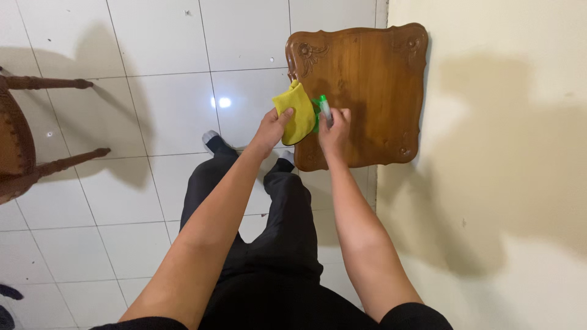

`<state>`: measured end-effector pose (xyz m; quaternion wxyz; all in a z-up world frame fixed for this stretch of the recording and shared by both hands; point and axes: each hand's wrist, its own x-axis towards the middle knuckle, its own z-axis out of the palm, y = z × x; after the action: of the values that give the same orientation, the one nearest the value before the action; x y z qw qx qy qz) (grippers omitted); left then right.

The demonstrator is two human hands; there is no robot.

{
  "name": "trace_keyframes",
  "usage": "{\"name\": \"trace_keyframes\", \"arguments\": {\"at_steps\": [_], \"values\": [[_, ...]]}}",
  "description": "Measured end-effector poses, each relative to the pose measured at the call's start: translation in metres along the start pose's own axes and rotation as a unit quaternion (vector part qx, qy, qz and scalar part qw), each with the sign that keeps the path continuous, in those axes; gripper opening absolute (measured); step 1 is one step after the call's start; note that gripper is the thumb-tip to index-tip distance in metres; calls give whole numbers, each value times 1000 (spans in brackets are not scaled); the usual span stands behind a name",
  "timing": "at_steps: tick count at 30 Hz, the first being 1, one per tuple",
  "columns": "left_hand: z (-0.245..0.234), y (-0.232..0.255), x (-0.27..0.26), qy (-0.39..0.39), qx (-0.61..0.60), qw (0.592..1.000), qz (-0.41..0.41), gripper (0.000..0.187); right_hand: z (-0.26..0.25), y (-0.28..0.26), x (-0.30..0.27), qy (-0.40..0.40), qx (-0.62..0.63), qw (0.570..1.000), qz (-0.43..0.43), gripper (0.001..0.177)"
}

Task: The person wipes a wooden chair with a yellow cloth, focusing on the armrest and backrest. They briefly spray the cloth with a green bottle and continue wiping the chair's surfaces.

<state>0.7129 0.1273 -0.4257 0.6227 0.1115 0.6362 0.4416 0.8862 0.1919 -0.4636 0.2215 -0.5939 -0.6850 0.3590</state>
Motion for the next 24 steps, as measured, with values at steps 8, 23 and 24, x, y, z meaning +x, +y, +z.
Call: {"name": "trace_keyframes", "arguments": {"at_steps": [8, 23, 24], "values": [[-8, 60, -38, -27, -156, 987, 5, 34, -67, -96, -13, 39, 359, 931, 43, 21], [-16, 164, -130, -101, -230, 965, 78, 36, -168, -254, -30, -152, 313, 937, -35, 24], [-17, 166, -136, -99, -232, 964, 85, 36, -172, -257, -35, -154, 329, 931, -34, 28]]}}
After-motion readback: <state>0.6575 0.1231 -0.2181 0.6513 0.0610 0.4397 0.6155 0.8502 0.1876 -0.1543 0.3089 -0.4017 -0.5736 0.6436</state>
